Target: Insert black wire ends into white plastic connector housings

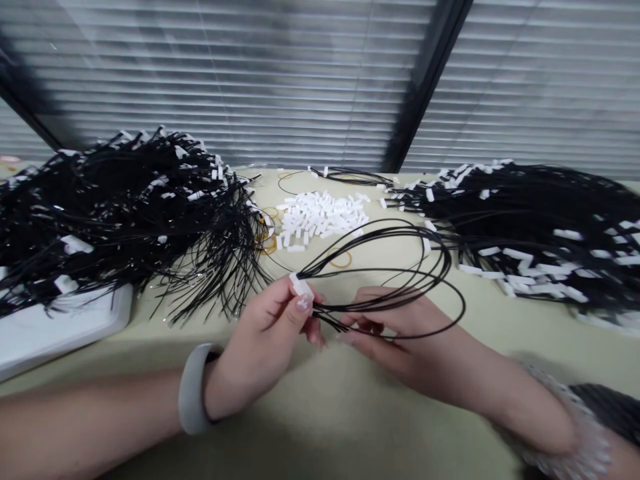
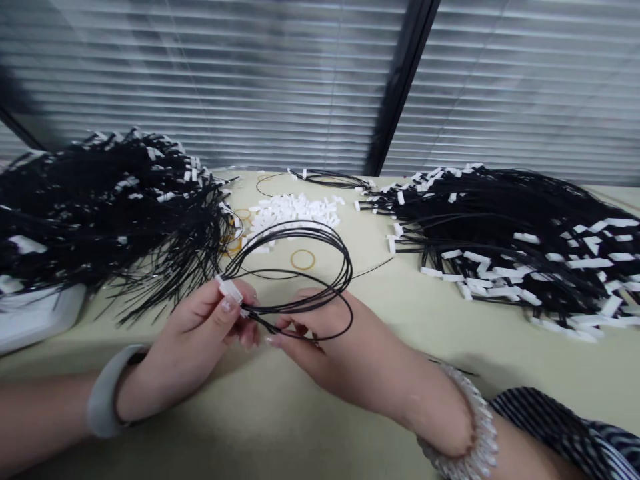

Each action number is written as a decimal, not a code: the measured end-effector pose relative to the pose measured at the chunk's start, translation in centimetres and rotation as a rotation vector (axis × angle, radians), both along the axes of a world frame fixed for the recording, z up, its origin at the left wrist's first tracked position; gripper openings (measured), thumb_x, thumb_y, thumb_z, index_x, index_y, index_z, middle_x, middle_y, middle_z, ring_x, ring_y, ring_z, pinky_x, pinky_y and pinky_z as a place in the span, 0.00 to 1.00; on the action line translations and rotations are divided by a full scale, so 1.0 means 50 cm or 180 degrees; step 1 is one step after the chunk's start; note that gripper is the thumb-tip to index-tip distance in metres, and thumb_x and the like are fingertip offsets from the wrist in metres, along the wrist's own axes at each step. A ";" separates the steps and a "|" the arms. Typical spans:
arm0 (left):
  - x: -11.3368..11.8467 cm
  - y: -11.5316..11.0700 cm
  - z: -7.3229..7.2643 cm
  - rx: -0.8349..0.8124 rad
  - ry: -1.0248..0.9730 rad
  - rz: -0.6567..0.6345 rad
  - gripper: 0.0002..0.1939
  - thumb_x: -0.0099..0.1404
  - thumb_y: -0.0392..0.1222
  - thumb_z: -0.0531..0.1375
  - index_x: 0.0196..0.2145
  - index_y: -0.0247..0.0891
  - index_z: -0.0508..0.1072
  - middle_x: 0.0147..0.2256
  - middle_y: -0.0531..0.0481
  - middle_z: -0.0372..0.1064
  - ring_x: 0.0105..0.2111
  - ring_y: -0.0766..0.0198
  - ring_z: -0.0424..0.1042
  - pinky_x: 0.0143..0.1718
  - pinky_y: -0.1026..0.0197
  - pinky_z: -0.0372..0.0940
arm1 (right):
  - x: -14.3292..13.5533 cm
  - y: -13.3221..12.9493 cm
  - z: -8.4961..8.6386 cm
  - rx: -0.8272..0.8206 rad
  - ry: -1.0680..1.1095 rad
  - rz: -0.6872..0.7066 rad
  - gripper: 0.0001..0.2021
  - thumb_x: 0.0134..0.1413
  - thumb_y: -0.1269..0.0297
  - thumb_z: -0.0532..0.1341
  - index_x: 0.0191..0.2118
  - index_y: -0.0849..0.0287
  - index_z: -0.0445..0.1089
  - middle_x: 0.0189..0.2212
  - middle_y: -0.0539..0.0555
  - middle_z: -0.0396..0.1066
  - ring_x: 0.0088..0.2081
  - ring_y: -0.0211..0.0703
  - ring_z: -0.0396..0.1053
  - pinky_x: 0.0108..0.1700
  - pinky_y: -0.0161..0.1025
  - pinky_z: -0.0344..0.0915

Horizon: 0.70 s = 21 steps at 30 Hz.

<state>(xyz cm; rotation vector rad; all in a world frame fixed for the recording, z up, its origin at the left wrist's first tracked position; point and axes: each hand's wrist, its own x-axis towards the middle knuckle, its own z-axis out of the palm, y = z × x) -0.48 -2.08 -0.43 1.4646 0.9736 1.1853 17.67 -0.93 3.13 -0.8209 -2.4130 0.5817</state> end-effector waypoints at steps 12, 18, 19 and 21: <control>0.004 -0.001 0.008 -0.0483 -0.0107 -0.0126 0.11 0.65 0.45 0.50 0.29 0.37 0.64 0.17 0.57 0.62 0.17 0.71 0.64 0.22 0.67 0.61 | -0.003 0.002 0.000 0.0434 -0.0489 -0.0085 0.11 0.56 0.74 0.49 0.34 0.56 0.67 0.39 0.51 0.69 0.45 0.37 0.65 0.51 0.36 0.61; 0.007 0.006 -0.004 -0.0863 -0.0474 -0.0064 0.12 0.64 0.47 0.52 0.29 0.37 0.65 0.20 0.58 0.60 0.18 0.72 0.64 0.22 0.67 0.62 | 0.024 0.017 -0.008 0.2073 -0.1679 -0.0769 0.08 0.48 0.76 0.53 0.29 0.58 0.67 0.25 0.54 0.66 0.27 0.42 0.61 0.28 0.39 0.55; 0.008 0.008 -0.006 -0.0916 -0.0544 0.0014 0.11 0.64 0.47 0.52 0.29 0.36 0.65 0.21 0.58 0.60 0.18 0.73 0.64 0.22 0.68 0.62 | 0.033 0.019 -0.004 0.2266 -0.1827 -0.0956 0.07 0.48 0.75 0.54 0.28 0.59 0.67 0.24 0.54 0.65 0.26 0.42 0.60 0.27 0.39 0.53; 0.010 0.013 -0.006 -0.1039 -0.0783 0.0151 0.11 0.64 0.45 0.53 0.29 0.36 0.66 0.23 0.57 0.61 0.19 0.74 0.64 0.22 0.68 0.62 | 0.053 0.024 0.008 0.2523 -0.2007 -0.1402 0.06 0.48 0.74 0.55 0.25 0.60 0.67 0.19 0.53 0.62 0.23 0.41 0.58 0.25 0.39 0.50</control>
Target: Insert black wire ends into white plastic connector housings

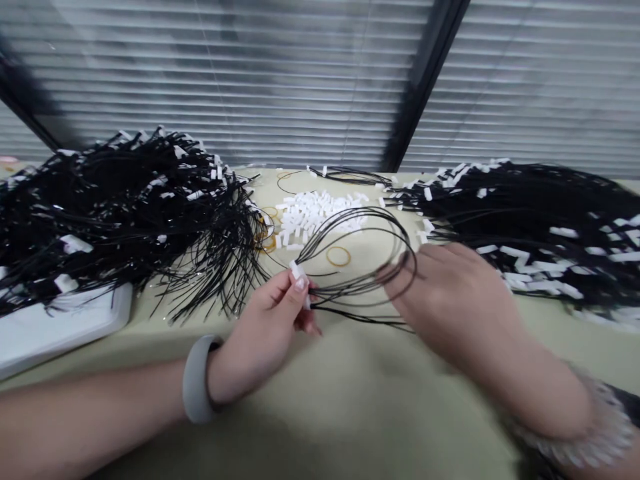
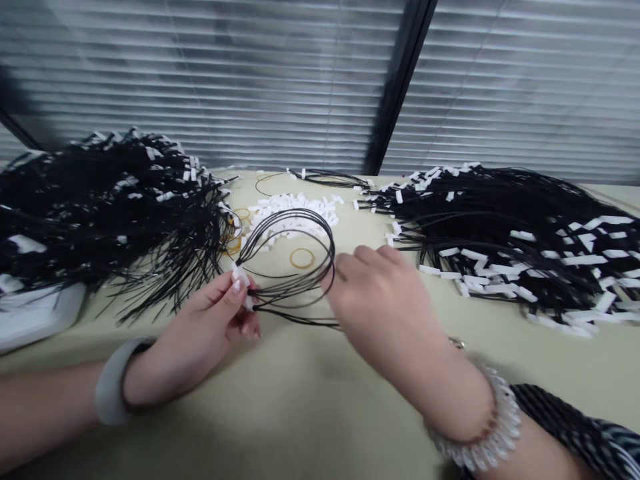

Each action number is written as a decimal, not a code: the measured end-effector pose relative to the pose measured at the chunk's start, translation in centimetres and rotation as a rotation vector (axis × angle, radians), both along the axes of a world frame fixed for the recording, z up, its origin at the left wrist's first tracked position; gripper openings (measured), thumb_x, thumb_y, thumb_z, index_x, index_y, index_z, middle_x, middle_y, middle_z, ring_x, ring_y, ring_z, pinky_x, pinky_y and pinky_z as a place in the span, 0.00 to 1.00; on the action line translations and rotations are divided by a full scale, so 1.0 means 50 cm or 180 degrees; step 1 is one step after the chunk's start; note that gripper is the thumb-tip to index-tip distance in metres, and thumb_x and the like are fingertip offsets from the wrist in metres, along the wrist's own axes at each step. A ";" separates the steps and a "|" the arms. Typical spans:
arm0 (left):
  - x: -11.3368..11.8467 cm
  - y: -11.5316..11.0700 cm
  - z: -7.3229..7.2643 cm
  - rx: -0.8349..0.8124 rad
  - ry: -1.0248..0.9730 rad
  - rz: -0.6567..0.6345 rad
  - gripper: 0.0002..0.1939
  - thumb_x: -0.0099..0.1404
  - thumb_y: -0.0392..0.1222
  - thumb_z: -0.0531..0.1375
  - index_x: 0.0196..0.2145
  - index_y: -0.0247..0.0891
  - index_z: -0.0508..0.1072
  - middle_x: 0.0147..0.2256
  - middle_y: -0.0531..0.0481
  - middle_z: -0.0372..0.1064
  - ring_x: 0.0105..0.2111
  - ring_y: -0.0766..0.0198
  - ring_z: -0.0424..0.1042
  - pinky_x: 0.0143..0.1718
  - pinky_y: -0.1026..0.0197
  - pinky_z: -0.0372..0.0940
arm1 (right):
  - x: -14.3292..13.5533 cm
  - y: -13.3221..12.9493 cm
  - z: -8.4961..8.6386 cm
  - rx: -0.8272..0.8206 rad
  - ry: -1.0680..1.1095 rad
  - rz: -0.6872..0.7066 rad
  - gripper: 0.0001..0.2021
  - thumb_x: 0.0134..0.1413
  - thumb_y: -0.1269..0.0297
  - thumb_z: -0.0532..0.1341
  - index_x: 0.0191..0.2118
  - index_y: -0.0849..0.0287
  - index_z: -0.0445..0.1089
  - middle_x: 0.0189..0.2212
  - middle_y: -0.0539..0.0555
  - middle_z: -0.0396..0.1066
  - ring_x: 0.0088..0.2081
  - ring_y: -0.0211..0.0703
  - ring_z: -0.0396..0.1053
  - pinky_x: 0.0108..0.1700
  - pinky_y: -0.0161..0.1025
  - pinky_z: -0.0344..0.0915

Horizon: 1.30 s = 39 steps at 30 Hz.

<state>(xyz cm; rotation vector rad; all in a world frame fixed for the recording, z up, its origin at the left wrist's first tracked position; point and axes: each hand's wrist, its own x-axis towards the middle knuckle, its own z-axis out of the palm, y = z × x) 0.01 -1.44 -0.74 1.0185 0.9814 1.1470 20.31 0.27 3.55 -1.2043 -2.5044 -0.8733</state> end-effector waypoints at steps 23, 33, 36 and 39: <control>-0.004 -0.005 0.003 -0.0035 0.0277 -0.0521 0.12 0.61 0.48 0.55 0.28 0.36 0.67 0.23 0.57 0.58 0.15 0.74 0.60 0.17 0.69 0.57 | -0.035 -0.024 0.016 -0.1563 0.2008 0.0915 0.06 0.55 0.72 0.55 0.32 0.59 0.69 0.27 0.48 0.68 0.30 0.31 0.64 0.32 0.29 0.59; -0.006 -0.007 -0.006 -0.0111 0.0145 -0.0710 0.11 0.61 0.48 0.55 0.28 0.37 0.66 0.21 0.57 0.57 0.16 0.74 0.59 0.16 0.70 0.58 | -0.052 -0.023 -0.006 -0.1357 0.1846 0.0953 0.09 0.55 0.72 0.53 0.30 0.62 0.70 0.24 0.50 0.67 0.28 0.33 0.62 0.31 0.32 0.57; -0.007 -0.007 -0.007 -0.0057 0.0177 -0.0721 0.12 0.61 0.48 0.55 0.28 0.37 0.66 0.22 0.57 0.57 0.16 0.74 0.59 0.16 0.70 0.58 | -0.054 -0.023 -0.007 -0.1318 0.1753 0.0935 0.09 0.56 0.71 0.53 0.29 0.62 0.70 0.24 0.50 0.67 0.28 0.33 0.62 0.31 0.32 0.57; -0.006 -0.007 -0.006 -0.0014 0.0180 -0.0719 0.12 0.62 0.48 0.55 0.27 0.36 0.66 0.22 0.57 0.56 0.15 0.75 0.60 0.15 0.70 0.57 | -0.056 -0.026 -0.008 -0.1134 0.1605 0.0988 0.09 0.56 0.72 0.53 0.30 0.62 0.70 0.25 0.50 0.67 0.28 0.34 0.62 0.31 0.32 0.56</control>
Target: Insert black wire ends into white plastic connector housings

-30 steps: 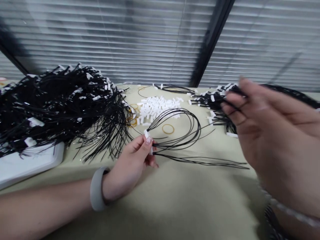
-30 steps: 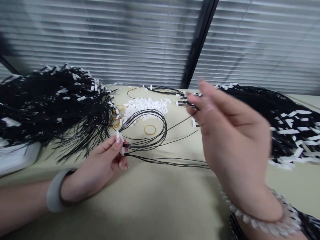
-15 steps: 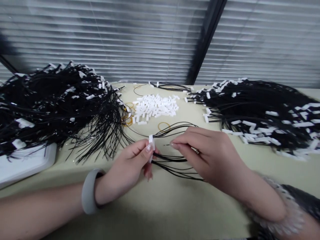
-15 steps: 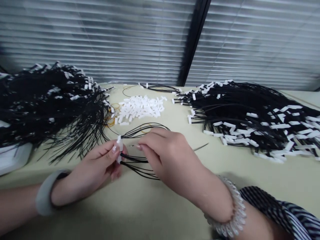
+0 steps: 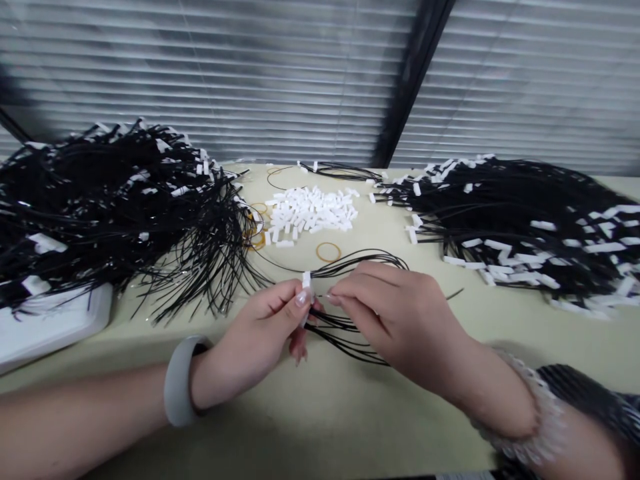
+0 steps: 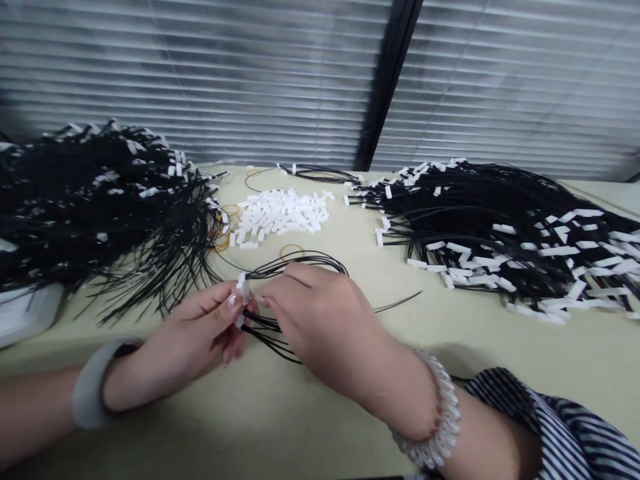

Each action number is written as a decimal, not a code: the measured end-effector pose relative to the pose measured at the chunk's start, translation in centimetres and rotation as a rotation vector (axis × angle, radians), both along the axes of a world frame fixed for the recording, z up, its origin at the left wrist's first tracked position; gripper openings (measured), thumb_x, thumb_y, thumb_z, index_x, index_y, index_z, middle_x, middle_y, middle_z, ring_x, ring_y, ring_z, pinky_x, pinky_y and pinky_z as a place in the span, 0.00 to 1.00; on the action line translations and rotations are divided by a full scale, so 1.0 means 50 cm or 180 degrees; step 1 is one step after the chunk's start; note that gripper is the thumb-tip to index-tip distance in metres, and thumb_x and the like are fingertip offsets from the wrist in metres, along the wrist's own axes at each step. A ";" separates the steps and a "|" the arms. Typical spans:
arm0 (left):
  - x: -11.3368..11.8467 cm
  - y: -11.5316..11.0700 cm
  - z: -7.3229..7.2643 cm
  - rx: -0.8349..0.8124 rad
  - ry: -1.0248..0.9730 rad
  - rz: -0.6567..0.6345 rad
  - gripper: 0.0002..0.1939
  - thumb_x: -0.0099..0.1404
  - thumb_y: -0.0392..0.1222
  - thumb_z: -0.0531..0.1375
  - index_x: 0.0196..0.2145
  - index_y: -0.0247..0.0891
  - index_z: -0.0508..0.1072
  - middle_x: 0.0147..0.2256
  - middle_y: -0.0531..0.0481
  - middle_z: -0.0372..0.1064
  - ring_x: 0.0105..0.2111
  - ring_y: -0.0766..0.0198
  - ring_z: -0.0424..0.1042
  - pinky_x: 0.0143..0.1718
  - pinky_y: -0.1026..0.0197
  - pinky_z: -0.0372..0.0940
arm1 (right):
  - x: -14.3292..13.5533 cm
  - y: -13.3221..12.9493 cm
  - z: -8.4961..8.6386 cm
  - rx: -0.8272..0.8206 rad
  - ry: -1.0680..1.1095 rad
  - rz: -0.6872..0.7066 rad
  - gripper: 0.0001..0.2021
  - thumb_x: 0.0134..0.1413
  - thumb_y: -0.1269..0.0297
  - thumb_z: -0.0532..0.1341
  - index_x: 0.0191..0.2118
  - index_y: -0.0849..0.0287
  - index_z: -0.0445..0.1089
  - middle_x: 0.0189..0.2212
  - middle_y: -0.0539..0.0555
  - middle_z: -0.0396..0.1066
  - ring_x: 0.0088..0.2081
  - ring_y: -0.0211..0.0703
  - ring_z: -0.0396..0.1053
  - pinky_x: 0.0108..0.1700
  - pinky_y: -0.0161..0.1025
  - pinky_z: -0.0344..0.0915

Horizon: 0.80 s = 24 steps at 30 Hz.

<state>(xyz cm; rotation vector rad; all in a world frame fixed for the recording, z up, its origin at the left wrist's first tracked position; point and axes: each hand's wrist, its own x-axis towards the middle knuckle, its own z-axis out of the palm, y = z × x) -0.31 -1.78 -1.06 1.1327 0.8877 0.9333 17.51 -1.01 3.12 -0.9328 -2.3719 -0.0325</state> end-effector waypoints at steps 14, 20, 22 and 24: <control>0.001 -0.001 -0.001 0.0057 -0.0005 -0.0054 0.15 0.62 0.49 0.54 0.24 0.37 0.63 0.20 0.58 0.55 0.15 0.75 0.59 0.15 0.71 0.57 | 0.001 -0.002 0.002 0.0886 -0.0610 0.0268 0.12 0.56 0.73 0.51 0.30 0.62 0.71 0.22 0.50 0.65 0.25 0.38 0.56 0.26 0.38 0.50; 0.001 0.001 0.002 0.0166 0.0301 -0.0167 0.16 0.62 0.51 0.53 0.25 0.36 0.62 0.18 0.58 0.55 0.14 0.74 0.57 0.14 0.71 0.55 | -0.002 0.001 -0.006 0.1037 -0.0652 0.0261 0.10 0.55 0.72 0.53 0.25 0.59 0.68 0.20 0.48 0.61 0.24 0.38 0.55 0.24 0.38 0.48; 0.000 0.000 0.003 0.0252 0.0394 -0.0180 0.16 0.62 0.52 0.52 0.25 0.36 0.62 0.17 0.58 0.55 0.14 0.74 0.57 0.14 0.71 0.55 | -0.001 0.004 -0.014 0.1101 -0.0584 0.0267 0.10 0.54 0.71 0.54 0.23 0.59 0.66 0.19 0.48 0.60 0.24 0.38 0.54 0.24 0.37 0.48; -0.001 -0.002 0.005 0.0341 0.0492 -0.0189 0.17 0.63 0.52 0.52 0.25 0.36 0.61 0.16 0.59 0.55 0.14 0.74 0.56 0.14 0.71 0.54 | -0.001 0.007 -0.023 0.1124 -0.0532 0.0300 0.10 0.54 0.72 0.55 0.23 0.59 0.66 0.19 0.48 0.60 0.23 0.37 0.53 0.24 0.37 0.49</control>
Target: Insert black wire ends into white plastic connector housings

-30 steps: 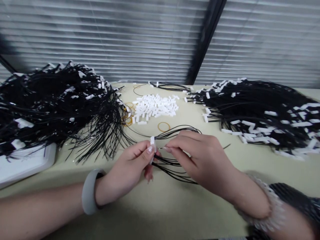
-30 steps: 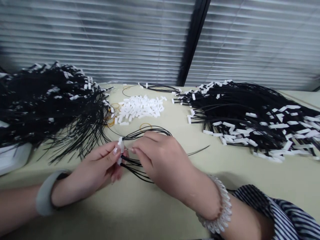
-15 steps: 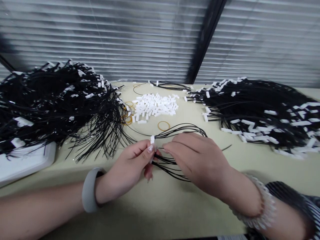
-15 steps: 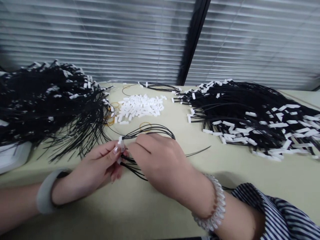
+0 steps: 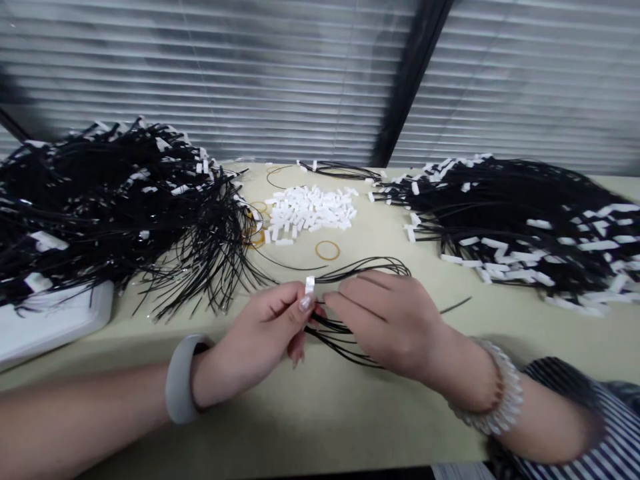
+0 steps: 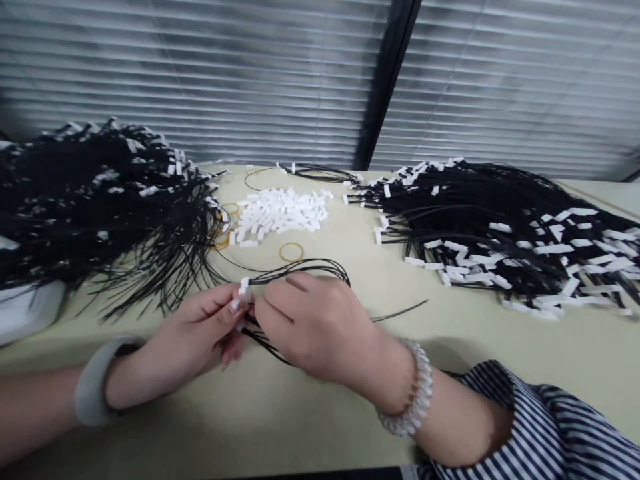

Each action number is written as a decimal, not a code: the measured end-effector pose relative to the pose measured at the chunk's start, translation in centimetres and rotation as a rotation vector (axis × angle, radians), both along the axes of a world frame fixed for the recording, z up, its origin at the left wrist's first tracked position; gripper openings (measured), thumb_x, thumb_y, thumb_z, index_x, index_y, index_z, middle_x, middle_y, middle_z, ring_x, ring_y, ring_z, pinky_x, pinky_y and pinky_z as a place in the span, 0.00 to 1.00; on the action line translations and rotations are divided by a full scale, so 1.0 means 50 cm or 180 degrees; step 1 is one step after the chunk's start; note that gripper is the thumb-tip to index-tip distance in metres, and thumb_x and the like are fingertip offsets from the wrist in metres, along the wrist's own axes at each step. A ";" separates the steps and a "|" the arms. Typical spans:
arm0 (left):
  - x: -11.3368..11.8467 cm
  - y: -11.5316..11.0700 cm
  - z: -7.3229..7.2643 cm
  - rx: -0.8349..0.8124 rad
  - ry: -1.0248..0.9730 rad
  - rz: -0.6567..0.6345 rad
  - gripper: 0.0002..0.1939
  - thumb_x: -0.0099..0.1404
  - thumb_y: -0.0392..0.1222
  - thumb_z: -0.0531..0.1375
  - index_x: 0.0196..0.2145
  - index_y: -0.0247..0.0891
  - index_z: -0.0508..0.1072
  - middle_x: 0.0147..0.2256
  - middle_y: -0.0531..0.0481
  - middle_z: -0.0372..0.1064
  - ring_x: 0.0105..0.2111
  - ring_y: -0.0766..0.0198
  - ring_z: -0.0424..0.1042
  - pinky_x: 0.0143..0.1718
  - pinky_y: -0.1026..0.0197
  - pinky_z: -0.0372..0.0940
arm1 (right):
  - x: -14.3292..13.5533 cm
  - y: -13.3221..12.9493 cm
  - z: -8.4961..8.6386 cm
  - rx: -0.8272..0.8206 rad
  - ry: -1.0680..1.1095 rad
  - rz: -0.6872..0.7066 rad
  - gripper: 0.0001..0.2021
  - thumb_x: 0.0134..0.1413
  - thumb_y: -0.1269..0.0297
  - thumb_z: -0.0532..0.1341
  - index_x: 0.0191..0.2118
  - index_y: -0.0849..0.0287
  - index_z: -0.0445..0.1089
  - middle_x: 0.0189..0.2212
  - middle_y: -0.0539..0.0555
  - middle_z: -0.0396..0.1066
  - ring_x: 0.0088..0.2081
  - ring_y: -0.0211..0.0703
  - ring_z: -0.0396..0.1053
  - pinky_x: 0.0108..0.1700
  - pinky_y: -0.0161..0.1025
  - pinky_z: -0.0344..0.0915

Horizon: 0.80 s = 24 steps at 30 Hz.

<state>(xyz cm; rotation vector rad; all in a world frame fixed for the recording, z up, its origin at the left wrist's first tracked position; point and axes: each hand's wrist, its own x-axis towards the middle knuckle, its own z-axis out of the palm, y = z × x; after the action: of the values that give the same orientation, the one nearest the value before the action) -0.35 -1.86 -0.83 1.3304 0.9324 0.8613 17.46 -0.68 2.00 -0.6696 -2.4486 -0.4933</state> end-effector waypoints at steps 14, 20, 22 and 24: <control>-0.003 -0.001 -0.003 0.0107 0.0057 0.0011 0.16 0.63 0.51 0.51 0.24 0.37 0.61 0.15 0.59 0.55 0.14 0.73 0.57 0.15 0.71 0.55 | -0.010 -0.004 -0.012 -0.0002 -0.0001 0.0120 0.10 0.55 0.72 0.52 0.26 0.61 0.69 0.20 0.49 0.62 0.23 0.38 0.54 0.24 0.37 0.52; 0.000 0.002 0.002 0.0042 -0.0054 0.0073 0.16 0.63 0.50 0.52 0.24 0.37 0.61 0.15 0.59 0.55 0.14 0.74 0.58 0.15 0.71 0.56 | 0.000 0.008 -0.008 0.0073 0.0091 -0.0036 0.09 0.55 0.73 0.53 0.29 0.61 0.69 0.25 0.51 0.67 0.28 0.38 0.61 0.29 0.36 0.59; 0.002 0.003 0.006 0.0010 -0.0061 0.0130 0.15 0.63 0.49 0.52 0.24 0.36 0.62 0.17 0.58 0.57 0.14 0.74 0.59 0.15 0.71 0.56 | 0.011 0.015 -0.007 0.0090 0.0106 -0.0047 0.08 0.55 0.74 0.53 0.32 0.61 0.68 0.28 0.51 0.69 0.31 0.37 0.63 0.31 0.35 0.61; 0.004 0.005 0.008 -0.0056 -0.0112 0.0237 0.14 0.63 0.49 0.53 0.26 0.35 0.64 0.21 0.57 0.60 0.14 0.76 0.59 0.14 0.71 0.57 | 0.022 0.021 -0.002 0.0204 0.0225 -0.0122 0.06 0.54 0.75 0.55 0.34 0.60 0.68 0.28 0.51 0.69 0.31 0.37 0.64 0.31 0.34 0.62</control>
<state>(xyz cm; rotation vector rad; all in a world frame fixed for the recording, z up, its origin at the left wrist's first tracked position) -0.14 -1.61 -0.45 1.2681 0.9650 0.9286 18.58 0.39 1.92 -0.6967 -2.3476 -0.5515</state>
